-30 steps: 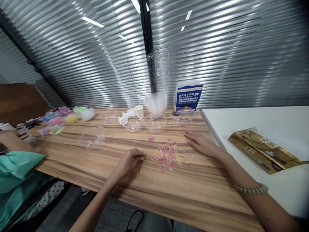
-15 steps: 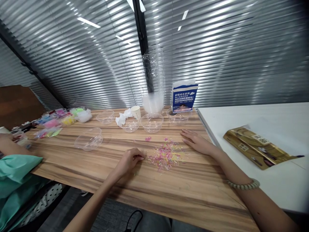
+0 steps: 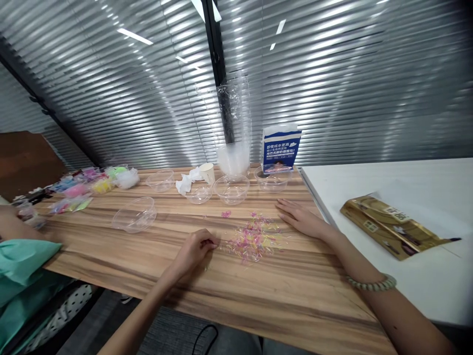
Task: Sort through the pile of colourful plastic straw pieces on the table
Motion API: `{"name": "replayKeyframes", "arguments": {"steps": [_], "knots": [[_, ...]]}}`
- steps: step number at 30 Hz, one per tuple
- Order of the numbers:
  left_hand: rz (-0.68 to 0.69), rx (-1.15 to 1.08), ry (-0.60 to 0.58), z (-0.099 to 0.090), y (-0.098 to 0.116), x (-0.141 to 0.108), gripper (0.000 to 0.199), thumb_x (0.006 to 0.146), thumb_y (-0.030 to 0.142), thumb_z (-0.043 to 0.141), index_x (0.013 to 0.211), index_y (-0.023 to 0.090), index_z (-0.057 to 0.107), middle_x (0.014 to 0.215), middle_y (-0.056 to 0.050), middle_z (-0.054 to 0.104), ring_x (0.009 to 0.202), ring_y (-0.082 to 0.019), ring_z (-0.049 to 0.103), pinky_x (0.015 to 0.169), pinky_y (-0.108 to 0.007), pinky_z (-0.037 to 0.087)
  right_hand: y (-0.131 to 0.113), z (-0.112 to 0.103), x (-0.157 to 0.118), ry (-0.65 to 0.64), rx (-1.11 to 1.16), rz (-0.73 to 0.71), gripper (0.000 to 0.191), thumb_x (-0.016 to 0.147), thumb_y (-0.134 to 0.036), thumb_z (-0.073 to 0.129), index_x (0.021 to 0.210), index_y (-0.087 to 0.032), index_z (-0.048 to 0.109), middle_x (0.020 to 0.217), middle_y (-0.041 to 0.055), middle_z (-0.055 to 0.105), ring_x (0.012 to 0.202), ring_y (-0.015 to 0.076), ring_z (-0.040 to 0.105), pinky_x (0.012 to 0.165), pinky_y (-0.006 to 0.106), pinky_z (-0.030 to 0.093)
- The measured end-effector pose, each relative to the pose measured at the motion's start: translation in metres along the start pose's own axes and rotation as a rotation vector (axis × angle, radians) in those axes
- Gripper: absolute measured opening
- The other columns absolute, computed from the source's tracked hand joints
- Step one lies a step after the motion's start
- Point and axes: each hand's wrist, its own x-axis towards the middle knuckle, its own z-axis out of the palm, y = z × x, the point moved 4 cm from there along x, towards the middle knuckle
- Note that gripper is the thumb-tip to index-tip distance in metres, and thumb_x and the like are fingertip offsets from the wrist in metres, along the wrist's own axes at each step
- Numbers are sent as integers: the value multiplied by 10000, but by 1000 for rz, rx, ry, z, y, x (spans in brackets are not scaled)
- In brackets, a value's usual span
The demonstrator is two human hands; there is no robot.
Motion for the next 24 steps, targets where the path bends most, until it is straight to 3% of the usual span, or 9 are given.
{"name": "replayKeyframes", "arguments": {"steps": [8, 15, 24], "knots": [[57, 48, 8, 0, 5, -9, 129, 774, 85, 563, 764, 156, 670, 767, -41, 670, 740, -158, 604, 692, -232, 438, -1, 0, 0, -22, 0, 5, 583, 948, -450, 262, 1379, -98, 436, 1462, 138, 336, 1369, 252, 270, 1126, 459, 232], [-10, 27, 75, -8, -3, -26, 147, 793, 162, 544, 866, 167, 671, 794, -44, 681, 736, -166, 615, 692, -243, 482, 2, 2, 1, 6, -1, -5, 561, 940, -441, 297, 1362, -109, 458, 1451, 141, 355, 1358, 269, 292, 1119, 472, 246], [30, 44, 99, -3, 2, -23, 140, 854, 227, 559, 935, 174, 660, 859, -50, 684, 794, -174, 624, 721, -259, 495, 2, 1, 0, 30, 31, -8, 520, 941, -454, 322, 1359, -183, 471, 1437, 101, 393, 1346, 272, 316, 1113, 484, 263]]}}
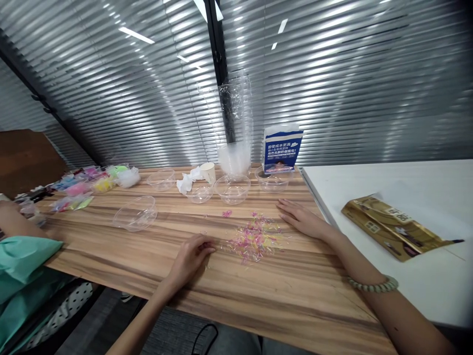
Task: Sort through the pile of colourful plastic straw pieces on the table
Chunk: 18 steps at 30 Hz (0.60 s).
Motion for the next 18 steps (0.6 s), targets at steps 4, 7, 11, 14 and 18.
{"name": "replayKeyframes", "arguments": {"steps": [4, 7, 11, 14, 18], "knots": [[115, 101, 69, -5, 8, -18, 216, 922, 268, 481, 1018, 185, 656, 1021, -76, 673, 975, -194, 616, 866, -290, 500, -1, -1, -1, -2, -10, 11, 538, 947, -487, 307, 1365, -187, 466, 1450, 95, 375, 1355, 258, 298, 1121, 466, 253], [236, 222, 2, -4, 17, -42, 315, 951, 273, 426, 1222, 203, 572, 1238, -84, 595, 1141, -200, 560, 976, -301, 469, 1, 1, -1, -15, -23, 5, 560, 948, -469, 292, 1367, -136, 459, 1456, 124, 355, 1363, 255, 281, 1127, 456, 238], [325, 394, -178, 5, 31, -71, 523, 963, 295, 400, 1460, 230, 250, 1454, -72, 375, 1320, -213, 384, 1070, -348, 373, 1, 2, -2, 2, -26, -9, 552, 947, -453, 290, 1360, -131, 468, 1444, 125, 376, 1359, 255, 292, 1124, 455, 246], [372, 449, -237, 11, 42, -82, 566, 974, 314, 354, 1485, 207, 135, 1473, -87, 329, 1345, -219, 335, 1073, -365, 355, 0, 1, -2, 19, -12, -13, 543, 949, -455, 292, 1365, -151, 463, 1443, 110, 382, 1361, 244, 290, 1129, 448, 240], [468, 422, -297, 19, 58, -87, 580, 984, 335, 300, 1490, 175, 64, 1465, -97, 333, 1353, -215, 314, 1076, -359, 351, 0, 1, -2, 18, -12, -13, 536, 953, -453, 297, 1366, -152, 461, 1441, 110, 387, 1362, 232, 290, 1131, 436, 240]]}}
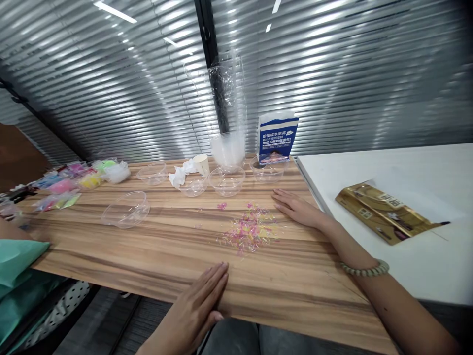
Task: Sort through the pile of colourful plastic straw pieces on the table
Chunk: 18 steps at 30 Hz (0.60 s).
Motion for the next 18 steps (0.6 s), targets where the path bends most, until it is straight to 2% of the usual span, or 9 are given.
{"name": "replayKeyframes", "arguments": {"steps": [6, 13, 18], "knots": [[-16, -15, 37, -2, 5, 14, 557, 989, 350, 266, 1489, 182, 87, 1476, -86, 322, 1368, -222, 283, 1081, -370, 344, 1, -1, 0, -3, 6, 6, 520, 956, -461, 299, 1371, -190, 455, 1445, 87, 385, 1362, 231, 290, 1129, 443, 243], [5, -21, 76, -1, 5, 19, 565, 983, 322, 326, 1488, 215, 97, 1425, -74, 417, 1323, -211, 377, 1065, -359, 384, -1, -2, 0, -19, -7, 11, 541, 955, -454, 289, 1370, -149, 455, 1447, 113, 376, 1363, 235, 286, 1128, 441, 245], [22, -3, 71, 0, 8, 20, 553, 988, 331, 297, 1488, 200, 99, 1434, -90, 399, 1349, -224, 328, 1100, -404, 332, -2, -3, 0, -17, 4, 14, 532, 951, -458, 294, 1375, -178, 451, 1453, 93, 371, 1363, 237, 286, 1124, 446, 253]]}}
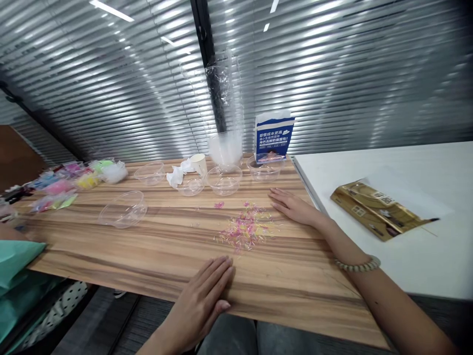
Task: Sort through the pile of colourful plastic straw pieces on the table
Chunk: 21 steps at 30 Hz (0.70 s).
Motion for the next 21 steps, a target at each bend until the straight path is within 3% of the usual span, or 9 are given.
{"name": "replayKeyframes", "arguments": {"steps": [8, 14, 16, 21], "knots": [[127, -11, -128, 8, 20, 17, 624, 970, 392, 355, 1481, 127, 114, 1480, -126, 292, 1391, -254, 209, 1139, -465, 225, 1, 1, 1, -4, -4, -5, 539, 949, -447, 298, 1374, -153, 450, 1449, 113, 370, 1363, 234, 287, 1126, 443, 249], [243, -88, -161, 1, 38, 37, 694, 955, 421, 387, 1482, 120, 48, 1481, -116, 294, 1399, -231, 193, 1155, -456, 176, 1, 2, 1, 9, -5, -15, 519, 949, -443, 306, 1361, -171, 467, 1445, 105, 380, 1363, 237, 287, 1120, 462, 254], [190, -70, -127, -3, 25, 36, 676, 967, 422, 342, 1484, 134, 16, 1488, -110, 285, 1402, -230, 183, 1159, -458, 159, 1, 2, 1, 2, -3, -15, 530, 949, -441, 303, 1357, -148, 470, 1448, 116, 372, 1364, 242, 283, 1121, 460, 252], [-89, 33, -36, -8, -36, 10, 583, 994, 342, 265, 1488, 175, 6, 1510, -111, 240, 1403, -236, 184, 1138, -463, 228, 0, 1, 2, -4, -13, -12, 547, 951, -441, 294, 1357, -120, 471, 1438, 129, 385, 1362, 242, 287, 1130, 433, 243]]}}
